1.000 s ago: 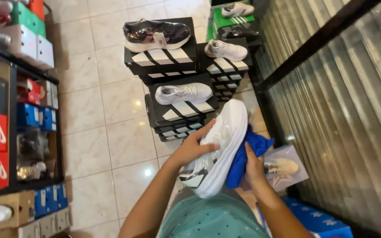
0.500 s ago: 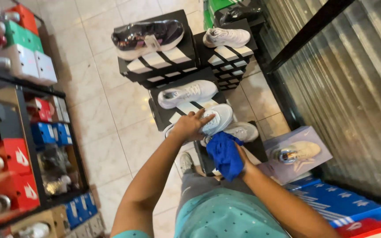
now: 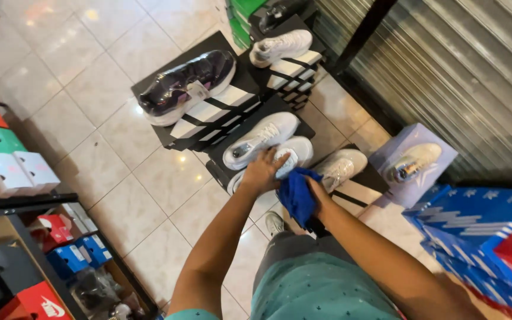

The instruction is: The person wipes a white sneaker with a blue cloth, then places it on a black shoe box. They proceed to wipe the exterior and interior of several black shoe boxes with the same blue cloth, opening and closing the lids as needed.

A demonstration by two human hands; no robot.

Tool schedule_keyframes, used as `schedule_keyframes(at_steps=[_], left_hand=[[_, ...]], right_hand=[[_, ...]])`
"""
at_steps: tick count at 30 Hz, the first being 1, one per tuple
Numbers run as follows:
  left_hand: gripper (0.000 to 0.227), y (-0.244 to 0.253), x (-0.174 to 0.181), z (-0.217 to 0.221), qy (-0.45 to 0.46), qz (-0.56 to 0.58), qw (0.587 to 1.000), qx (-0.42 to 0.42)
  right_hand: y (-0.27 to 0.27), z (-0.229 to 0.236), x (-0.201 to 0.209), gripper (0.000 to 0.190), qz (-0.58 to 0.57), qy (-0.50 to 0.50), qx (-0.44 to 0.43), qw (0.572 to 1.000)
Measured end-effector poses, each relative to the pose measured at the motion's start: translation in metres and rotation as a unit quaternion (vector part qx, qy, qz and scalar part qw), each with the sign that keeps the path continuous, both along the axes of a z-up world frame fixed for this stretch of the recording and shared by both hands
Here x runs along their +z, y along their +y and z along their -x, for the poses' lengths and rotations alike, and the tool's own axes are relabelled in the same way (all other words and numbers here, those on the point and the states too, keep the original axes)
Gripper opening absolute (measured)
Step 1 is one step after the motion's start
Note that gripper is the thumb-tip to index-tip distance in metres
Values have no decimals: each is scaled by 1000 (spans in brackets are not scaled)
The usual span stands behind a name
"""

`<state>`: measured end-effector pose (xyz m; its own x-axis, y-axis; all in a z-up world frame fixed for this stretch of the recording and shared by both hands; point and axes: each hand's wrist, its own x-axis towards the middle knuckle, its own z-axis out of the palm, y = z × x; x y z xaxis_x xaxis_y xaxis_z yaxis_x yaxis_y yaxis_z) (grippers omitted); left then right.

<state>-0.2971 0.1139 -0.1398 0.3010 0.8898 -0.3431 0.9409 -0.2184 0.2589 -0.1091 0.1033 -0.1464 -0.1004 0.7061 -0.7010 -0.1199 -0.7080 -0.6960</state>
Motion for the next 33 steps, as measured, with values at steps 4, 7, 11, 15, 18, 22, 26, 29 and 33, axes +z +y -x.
schedule_keyframes(at_steps=[4,7,11,15,18,22,26,29,33], left_hand=[[100,5,-17,9,70,-63,995,-42],[91,10,-20,15,85,-127,988,-37],[89,11,-24,21,106,-124,986,-22],[90,-2,6,0,91,-112,989,13],[56,-35,5,-45,-64,-251,961,96],[48,-52,-44,-106,-154,-183,960,148],[85,-33,-71,-166,-98,71,977,175],[111,-7,-74,-193,-37,162,972,165],[124,7,-104,-220,31,167,973,154]], right_hand=[[1,17,-18,65,76,1,-54,996],[5,23,-47,68,143,19,-87,986],[7,22,-84,93,150,22,-50,987],[-3,2,-63,98,165,20,-64,984],[-22,-54,-65,89,173,44,-108,978],[-40,-157,-64,78,174,81,-156,969],[-30,-233,-63,62,162,141,-200,956],[-16,-262,-61,54,142,188,-228,945],[-16,-301,-152,42,199,-17,-213,956]])
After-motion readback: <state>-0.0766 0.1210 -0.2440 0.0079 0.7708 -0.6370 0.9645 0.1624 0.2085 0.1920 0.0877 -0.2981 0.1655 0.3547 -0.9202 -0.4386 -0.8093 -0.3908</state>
